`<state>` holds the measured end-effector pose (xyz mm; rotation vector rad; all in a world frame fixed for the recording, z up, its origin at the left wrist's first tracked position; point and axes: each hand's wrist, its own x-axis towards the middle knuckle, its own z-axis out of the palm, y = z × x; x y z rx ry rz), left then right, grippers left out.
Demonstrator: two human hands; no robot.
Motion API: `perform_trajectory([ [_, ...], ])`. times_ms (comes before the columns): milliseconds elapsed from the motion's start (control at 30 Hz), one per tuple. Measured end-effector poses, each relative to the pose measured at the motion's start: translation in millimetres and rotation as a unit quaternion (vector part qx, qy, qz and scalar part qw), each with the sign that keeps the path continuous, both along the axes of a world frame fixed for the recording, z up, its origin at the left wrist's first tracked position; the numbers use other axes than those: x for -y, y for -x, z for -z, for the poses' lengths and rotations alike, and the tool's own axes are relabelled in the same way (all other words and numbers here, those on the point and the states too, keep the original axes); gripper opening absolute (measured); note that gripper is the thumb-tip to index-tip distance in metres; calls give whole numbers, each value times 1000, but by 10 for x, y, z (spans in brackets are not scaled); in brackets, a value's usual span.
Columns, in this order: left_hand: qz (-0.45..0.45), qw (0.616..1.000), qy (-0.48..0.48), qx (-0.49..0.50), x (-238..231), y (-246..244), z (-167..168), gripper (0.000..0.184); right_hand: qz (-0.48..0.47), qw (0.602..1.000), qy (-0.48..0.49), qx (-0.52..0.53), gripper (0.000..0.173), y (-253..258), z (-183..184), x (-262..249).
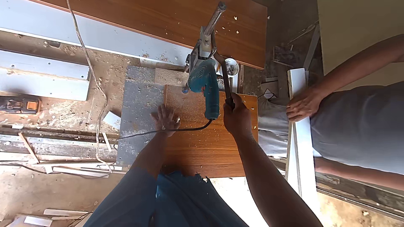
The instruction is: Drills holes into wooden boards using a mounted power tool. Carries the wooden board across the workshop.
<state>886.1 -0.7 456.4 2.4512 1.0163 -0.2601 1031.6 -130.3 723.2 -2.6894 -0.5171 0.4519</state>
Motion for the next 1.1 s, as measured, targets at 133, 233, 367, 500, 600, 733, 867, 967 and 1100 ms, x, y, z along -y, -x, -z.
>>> perform_trajectory([
  [133,5,1000,-7,-12,-12,1,-5,92,8,1000,5,-9,45,-4,22,-31],
  [233,3,1000,-11,-11,-7,2,12,91,0,1000,-6,12,44,13,109,-2],
  [367,1,1000,-15,9,-9,12,38,88,-2,1000,18,-3,45,-62,95,-51],
  [500,-3,1000,-13,9,-19,-10,26,87,-9,1000,14,-25,46,-77,-56,-65],
  [600,-2,1000,-25,15,-11,-3,63,88,5,1000,13,-26,46,-86,-27,-55],
  [733,-1,999,-36,16,3,0,44,88,8,1000,-19,-20,45,-11,66,-10],
  [867,-10,998,-43,38,20,13,109,86,6,1000,-27,-10,46,-1,153,3],
  [967,-7,999,-27,22,11,3,95,87,-7,999,-30,7,46,-11,229,1],
  [1100,5,1000,5,-27,-27,-27,-59,88,-22,1000,-17,-6,44,-66,137,-17],
])
